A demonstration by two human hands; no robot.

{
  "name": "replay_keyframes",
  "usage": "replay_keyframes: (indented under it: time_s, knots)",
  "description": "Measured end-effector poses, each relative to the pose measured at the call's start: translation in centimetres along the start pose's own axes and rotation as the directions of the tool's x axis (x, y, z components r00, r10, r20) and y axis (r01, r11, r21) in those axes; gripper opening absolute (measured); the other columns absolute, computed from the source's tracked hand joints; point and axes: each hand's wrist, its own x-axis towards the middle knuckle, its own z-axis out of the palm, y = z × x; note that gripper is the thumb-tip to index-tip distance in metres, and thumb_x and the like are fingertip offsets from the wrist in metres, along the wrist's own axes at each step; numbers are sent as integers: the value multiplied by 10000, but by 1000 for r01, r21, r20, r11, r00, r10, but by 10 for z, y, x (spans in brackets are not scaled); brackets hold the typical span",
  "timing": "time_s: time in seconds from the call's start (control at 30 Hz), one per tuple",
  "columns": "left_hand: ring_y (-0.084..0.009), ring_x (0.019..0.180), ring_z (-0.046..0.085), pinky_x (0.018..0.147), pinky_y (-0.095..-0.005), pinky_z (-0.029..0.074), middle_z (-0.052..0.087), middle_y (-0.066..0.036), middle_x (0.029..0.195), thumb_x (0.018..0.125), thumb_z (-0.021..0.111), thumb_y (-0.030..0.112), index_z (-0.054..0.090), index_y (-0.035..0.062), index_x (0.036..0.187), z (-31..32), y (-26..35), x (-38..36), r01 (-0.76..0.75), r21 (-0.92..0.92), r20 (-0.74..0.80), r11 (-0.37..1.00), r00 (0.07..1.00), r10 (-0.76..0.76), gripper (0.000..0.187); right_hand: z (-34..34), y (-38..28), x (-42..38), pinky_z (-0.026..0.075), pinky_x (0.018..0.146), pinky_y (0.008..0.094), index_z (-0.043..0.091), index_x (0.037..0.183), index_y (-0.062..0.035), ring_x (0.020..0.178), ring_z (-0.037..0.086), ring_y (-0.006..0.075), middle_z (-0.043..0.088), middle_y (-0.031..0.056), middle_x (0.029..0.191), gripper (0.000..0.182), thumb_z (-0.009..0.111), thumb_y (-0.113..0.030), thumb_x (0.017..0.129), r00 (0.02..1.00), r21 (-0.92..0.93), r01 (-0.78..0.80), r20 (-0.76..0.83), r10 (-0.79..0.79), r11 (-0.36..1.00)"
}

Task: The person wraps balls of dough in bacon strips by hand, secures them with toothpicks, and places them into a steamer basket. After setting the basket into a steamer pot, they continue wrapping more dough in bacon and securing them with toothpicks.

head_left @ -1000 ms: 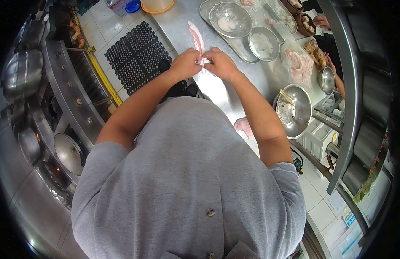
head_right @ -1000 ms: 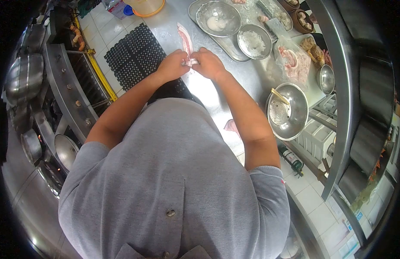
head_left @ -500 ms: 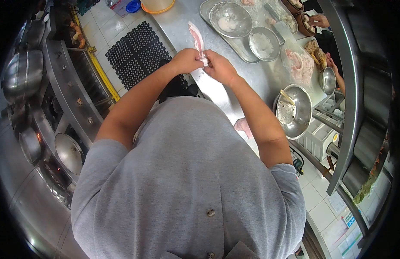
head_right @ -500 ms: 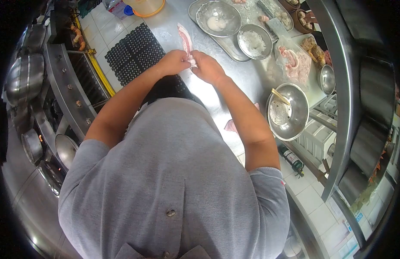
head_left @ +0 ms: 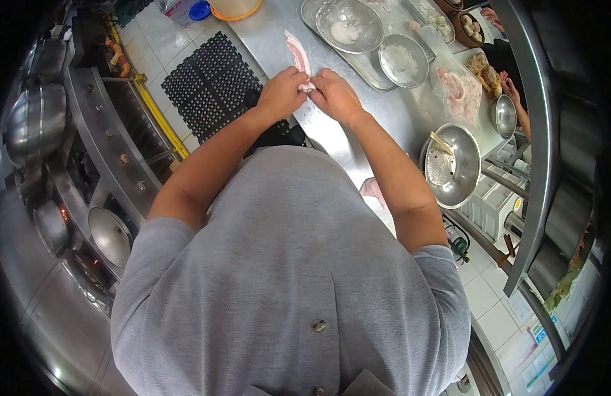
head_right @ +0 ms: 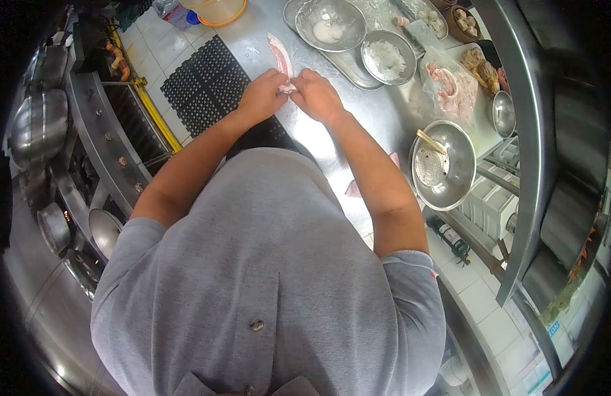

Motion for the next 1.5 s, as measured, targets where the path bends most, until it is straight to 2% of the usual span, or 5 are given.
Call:
replay_keyframes:
  time_s: [0.2,0.8,1.2,1.27,1.5]
  knots:
    - [-407,1118,705,947,-486,588,683,-166,1191,904,802,161,780,55,1231,11,-36,14,24,-187,-31,982,999,-31,344,9,-1,2,556,1017,517,729,1284,-90,1146,691,384,672,159,1161,342,772,-187,959,982,4,26,-189,-24,1000]
    - [-425,1060,695,895,-522,559,690,-174,1076,906,772,158,737,45,1157,-12,-8,-5,9,-55,69,998,998,-6,278,-12,-11,20,578,1028,510,782,1276,-77,1167,742,408,768,195,1249,353,761,-247,968,930,104,-279,278,241,955]
    - [-449,1006,741,893,-529,593,764,-221,1034,909,766,225,784,2,1112,-22,-22,25,155,-87,285,984,950,-125,303,-10,-8,10,581,1013,509,732,1375,-126,1164,731,383,748,164,1217,394,725,-235,997,996,21,-30,83,28,999]
    - [-440,1026,705,877,-520,559,708,-213,1098,919,738,161,708,-6,1121,-27,-3,10,-64,59,-6,996,998,65,264,-14,-9,13,581,1007,500,744,1367,-118,1166,730,375,740,164,1223,381,713,-245,1009,993,5,-50,107,50,999]
    - [-423,1100,709,943,-535,579,703,-163,1159,926,765,179,731,71,1251,-15,-11,10,60,-27,42,998,997,-59,344,0,4,26,574,1033,496,729,1384,-91,1188,720,388,722,182,1259,391,690,-238,1023,993,106,-99,74,91,989]
